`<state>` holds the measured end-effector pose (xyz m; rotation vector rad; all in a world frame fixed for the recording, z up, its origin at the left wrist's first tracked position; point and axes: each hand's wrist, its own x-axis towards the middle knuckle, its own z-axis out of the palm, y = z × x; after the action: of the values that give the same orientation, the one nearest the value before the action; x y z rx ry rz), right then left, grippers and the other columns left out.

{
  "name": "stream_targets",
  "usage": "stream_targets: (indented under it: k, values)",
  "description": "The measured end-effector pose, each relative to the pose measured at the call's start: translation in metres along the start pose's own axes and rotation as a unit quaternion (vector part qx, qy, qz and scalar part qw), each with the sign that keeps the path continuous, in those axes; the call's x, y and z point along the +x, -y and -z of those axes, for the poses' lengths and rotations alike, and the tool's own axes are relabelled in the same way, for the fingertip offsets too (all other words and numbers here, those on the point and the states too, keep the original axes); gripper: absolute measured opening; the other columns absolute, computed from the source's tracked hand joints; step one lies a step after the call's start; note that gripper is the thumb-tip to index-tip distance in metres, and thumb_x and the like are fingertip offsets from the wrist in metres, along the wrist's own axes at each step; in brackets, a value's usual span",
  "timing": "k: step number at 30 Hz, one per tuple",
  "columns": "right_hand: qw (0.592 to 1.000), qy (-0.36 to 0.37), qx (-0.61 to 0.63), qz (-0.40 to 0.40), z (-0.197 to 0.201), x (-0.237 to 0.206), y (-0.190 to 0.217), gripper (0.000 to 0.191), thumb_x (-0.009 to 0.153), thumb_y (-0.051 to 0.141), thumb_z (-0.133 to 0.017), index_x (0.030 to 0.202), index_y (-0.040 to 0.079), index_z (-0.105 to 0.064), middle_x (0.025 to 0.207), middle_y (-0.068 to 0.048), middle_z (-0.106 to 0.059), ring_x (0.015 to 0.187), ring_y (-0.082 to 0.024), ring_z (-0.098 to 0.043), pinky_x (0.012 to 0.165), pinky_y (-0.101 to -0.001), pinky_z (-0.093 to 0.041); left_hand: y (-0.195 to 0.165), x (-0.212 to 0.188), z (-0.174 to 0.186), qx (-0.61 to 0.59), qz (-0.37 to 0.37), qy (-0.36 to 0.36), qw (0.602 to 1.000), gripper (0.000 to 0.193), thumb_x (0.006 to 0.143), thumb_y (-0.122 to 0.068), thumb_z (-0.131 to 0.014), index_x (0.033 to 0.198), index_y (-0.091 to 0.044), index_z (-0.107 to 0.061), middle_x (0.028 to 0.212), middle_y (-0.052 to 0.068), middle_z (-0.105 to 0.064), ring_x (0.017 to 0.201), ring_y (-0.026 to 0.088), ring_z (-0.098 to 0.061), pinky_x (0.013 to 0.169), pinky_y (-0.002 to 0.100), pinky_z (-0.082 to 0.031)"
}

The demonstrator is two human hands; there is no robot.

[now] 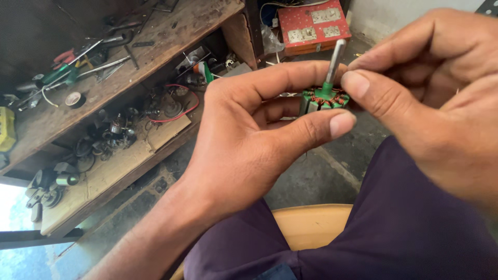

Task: The person winds copper wire by hand around the slots of a small motor armature, rotating the component and guiding the wire into each slot in sequence. The person continues winding and adjusting the wire placement across multiple slots.

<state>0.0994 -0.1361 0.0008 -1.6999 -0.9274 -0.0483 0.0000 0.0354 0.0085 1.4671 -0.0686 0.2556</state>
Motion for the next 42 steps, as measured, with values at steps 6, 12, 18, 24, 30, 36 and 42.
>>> stream_targets:
  k: [6,12,18,24,30,36,42]
  values:
    - [0.998,-0.002,-0.068,-0.011,0.016,0.019,0.002,0.014,0.103,0.002,-0.051,0.111,0.002,-0.062,0.102,-0.009,-0.069,0.097,-0.013,-0.069,0.091,-0.0255,-0.057,-0.002,0.001,0.003,0.028,-0.017,0.036,0.999,0.068,0.087,-0.001,-0.076,0.148,0.004,-0.046,0.121,0.014,-0.071,0.106,0.013,-0.07,0.094,0.028,-0.064]
    - [0.995,0.081,-0.044,0.032,0.017,0.017,-0.003,0.012,0.095,0.001,-0.062,0.105,-0.005,-0.064,0.099,-0.013,-0.073,0.092,-0.015,-0.073,0.089,-0.0269,-0.06,-0.006,0.002,0.005,0.053,-0.015,0.032,0.998,0.081,0.087,-0.001,-0.076,0.155,0.002,-0.032,0.123,0.017,-0.071,0.11,0.015,-0.071,0.099,0.03,-0.063]
    - [0.984,0.111,-0.115,0.078,0.024,0.018,-0.007,0.012,0.092,0.0,-0.067,0.103,-0.005,-0.067,0.097,-0.013,-0.074,0.09,-0.016,-0.074,0.088,-0.0273,-0.059,-0.008,0.002,0.004,0.068,-0.023,0.026,0.997,0.082,0.086,-0.002,-0.075,0.155,0.001,-0.031,0.121,0.015,-0.073,0.11,0.014,-0.071,0.099,0.029,-0.063]
    - [0.979,0.101,-0.148,0.094,0.021,0.013,-0.008,0.04,0.086,-0.003,-0.071,0.124,-0.007,-0.059,0.103,-0.011,-0.067,0.091,-0.015,-0.069,0.088,-0.0272,-0.055,-0.008,0.001,0.003,0.134,-0.034,0.017,0.99,0.084,0.082,-0.002,-0.079,0.154,-0.001,-0.035,0.115,0.012,-0.076,0.1,0.01,-0.07,0.087,0.025,-0.059]
    - [0.971,0.13,-0.157,0.121,0.021,0.014,-0.007,0.04,0.078,-0.006,-0.071,0.116,-0.009,-0.059,0.124,-0.015,-0.057,0.097,-0.017,-0.071,0.091,-0.0281,-0.057,-0.008,-0.001,0.002,0.144,-0.036,0.031,0.988,0.081,0.085,-0.003,-0.079,0.154,-0.001,-0.036,0.112,0.013,-0.078,0.095,0.011,-0.069,0.083,0.025,-0.057]
    - [0.962,0.152,-0.183,0.134,0.028,0.02,-0.009,0.043,0.076,-0.005,-0.073,0.117,-0.008,-0.06,0.123,-0.015,-0.058,0.096,-0.017,-0.072,0.092,-0.0288,-0.058,-0.009,0.001,0.004,0.071,-0.005,0.035,0.997,0.081,0.085,-0.008,-0.077,0.153,-0.001,-0.036,0.115,0.014,-0.076,0.1,0.01,-0.072,0.087,0.026,-0.061]
    - [0.971,0.151,-0.149,0.108,0.031,0.016,-0.013,0.058,0.075,-0.007,-0.072,0.129,-0.01,-0.052,0.117,-0.016,-0.06,0.09,-0.017,-0.072,0.088,-0.0292,-0.059,-0.01,0.0,0.005,0.088,0.003,0.045,0.995,0.082,0.084,-0.008,-0.079,0.154,-0.001,-0.037,0.113,0.016,-0.077,0.099,0.011,-0.07,0.088,0.026,-0.058]
